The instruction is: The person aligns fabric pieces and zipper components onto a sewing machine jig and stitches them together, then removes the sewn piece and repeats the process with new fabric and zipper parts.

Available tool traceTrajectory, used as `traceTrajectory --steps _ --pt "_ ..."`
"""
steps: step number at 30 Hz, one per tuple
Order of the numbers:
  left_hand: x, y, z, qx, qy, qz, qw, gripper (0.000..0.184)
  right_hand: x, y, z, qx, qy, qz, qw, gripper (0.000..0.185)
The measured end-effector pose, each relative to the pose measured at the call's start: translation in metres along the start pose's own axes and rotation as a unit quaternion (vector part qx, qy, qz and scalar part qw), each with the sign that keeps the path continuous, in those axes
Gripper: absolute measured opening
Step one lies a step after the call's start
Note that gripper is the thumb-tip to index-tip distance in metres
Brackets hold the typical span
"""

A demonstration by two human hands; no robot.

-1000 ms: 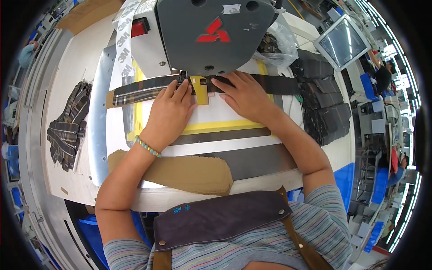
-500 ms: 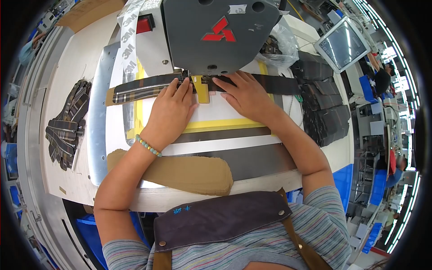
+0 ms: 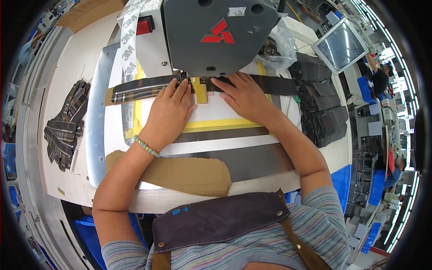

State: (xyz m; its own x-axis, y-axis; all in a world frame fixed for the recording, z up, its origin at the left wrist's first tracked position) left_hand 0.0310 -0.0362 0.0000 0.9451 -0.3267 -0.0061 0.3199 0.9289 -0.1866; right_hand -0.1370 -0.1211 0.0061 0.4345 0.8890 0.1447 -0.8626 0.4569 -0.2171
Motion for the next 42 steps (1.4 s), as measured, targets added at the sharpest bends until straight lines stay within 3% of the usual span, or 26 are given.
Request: traceTrajectory --steps 42 --pt "-0.0095 0.003 0.0059 0.02 -0.039 -0.022 0.999 0.046 0.0053 0.0027 0.0041 0.004 -0.009 0.021 1.0 0.039"
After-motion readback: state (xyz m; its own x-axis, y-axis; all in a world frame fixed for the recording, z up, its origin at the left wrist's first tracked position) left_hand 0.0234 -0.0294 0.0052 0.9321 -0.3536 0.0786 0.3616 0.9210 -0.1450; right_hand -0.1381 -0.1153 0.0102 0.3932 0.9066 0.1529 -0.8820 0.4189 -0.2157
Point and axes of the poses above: each hand's wrist, its own y-axis away from the middle knuckle, its own z-axis out of the back of the hand, x = y × z, the point moved 7 cm from there along -y, towards the middle knuckle, and after that the axes turned 8 degrees about x, right-handed, at the moved point
